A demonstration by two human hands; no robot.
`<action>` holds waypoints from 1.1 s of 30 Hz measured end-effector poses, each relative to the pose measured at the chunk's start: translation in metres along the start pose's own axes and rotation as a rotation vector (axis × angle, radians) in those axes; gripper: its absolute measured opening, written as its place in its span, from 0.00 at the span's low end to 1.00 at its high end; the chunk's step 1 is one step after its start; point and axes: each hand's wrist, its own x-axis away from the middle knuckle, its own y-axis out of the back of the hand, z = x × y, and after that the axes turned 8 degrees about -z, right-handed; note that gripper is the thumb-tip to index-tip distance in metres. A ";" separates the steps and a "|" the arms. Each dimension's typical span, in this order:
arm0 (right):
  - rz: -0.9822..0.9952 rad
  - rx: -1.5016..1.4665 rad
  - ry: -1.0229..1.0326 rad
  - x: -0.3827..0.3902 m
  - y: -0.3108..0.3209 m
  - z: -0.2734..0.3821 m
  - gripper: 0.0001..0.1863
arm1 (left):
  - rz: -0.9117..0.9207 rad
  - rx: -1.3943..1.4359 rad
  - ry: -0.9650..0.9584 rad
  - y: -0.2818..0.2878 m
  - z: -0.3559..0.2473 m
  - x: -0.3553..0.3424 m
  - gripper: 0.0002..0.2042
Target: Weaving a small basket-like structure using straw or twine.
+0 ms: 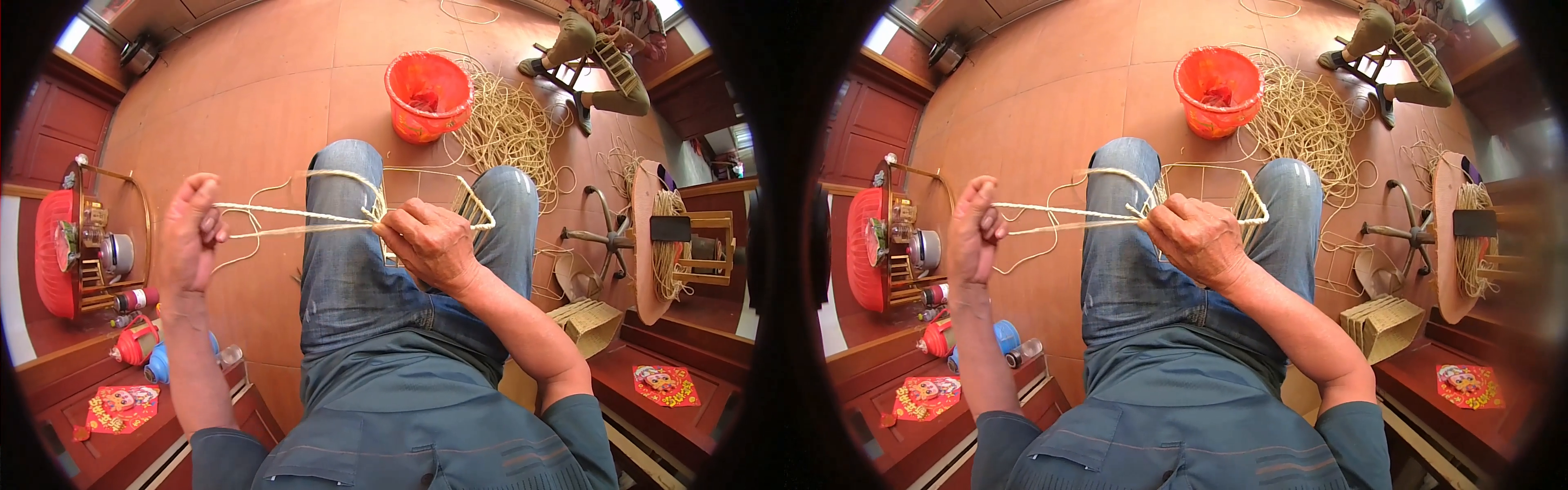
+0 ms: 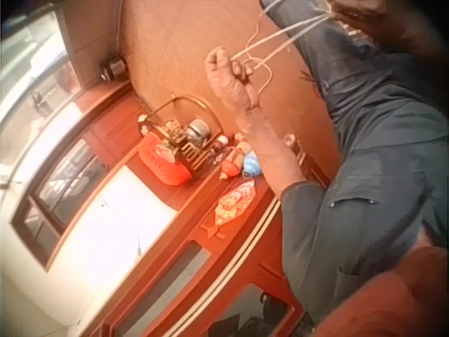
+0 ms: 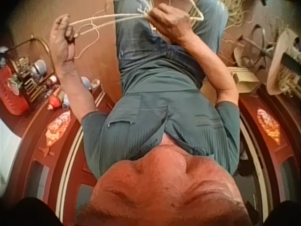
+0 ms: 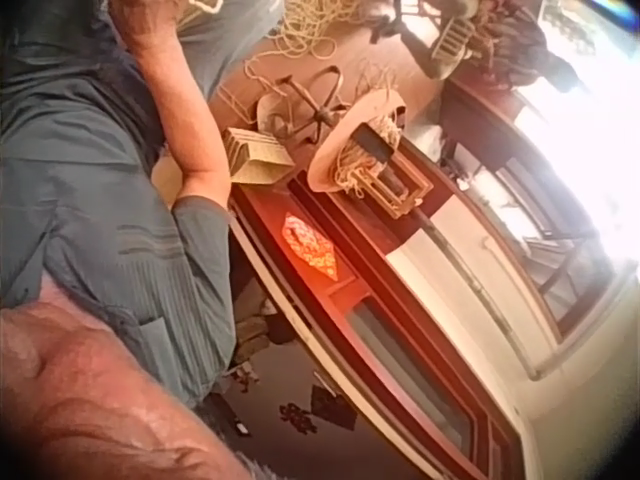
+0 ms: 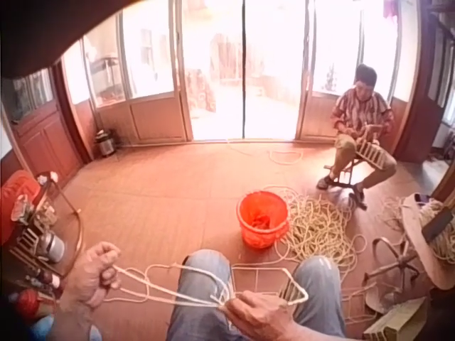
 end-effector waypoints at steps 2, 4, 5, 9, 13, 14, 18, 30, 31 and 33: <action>-0.024 0.007 0.010 -0.001 -0.002 0.001 0.11 | 0.023 -0.062 0.080 0.009 -0.016 -0.006 0.10; -0.043 0.048 0.021 -0.001 -0.003 0.002 0.14 | -0.035 -0.192 -0.040 0.013 -0.030 -0.014 0.10; -0.041 0.050 0.020 -0.001 -0.003 0.003 0.14 | -0.051 -0.187 -0.036 0.015 -0.036 -0.017 0.08; -0.076 0.052 0.023 0.000 -0.004 0.002 0.16 | -0.104 -0.610 -0.387 0.046 -0.049 -0.046 0.07; -0.080 0.045 0.020 0.001 -0.004 0.000 0.16 | -0.384 -0.745 -0.470 0.137 -0.085 -0.083 0.10; -0.077 0.044 0.017 0.000 -0.004 0.000 0.16 | -0.423 -0.739 -0.483 0.161 -0.093 -0.092 0.11; -0.065 -0.025 -0.078 -0.001 -0.003 0.004 0.14 | -0.582 -0.796 -0.479 0.228 -0.136 -0.099 0.13; 0.001 -0.111 -0.309 -0.007 -0.003 0.014 0.10 | 0.198 -0.416 -0.041 -0.064 0.067 0.037 0.07; -0.002 -0.127 -0.332 -0.007 -0.003 0.014 0.10 | 0.202 -0.350 -0.029 -0.083 0.081 0.044 0.08; -0.001 -0.126 -0.309 -0.007 -0.003 0.014 0.09 | 0.152 -0.256 0.047 -0.109 0.098 0.050 0.10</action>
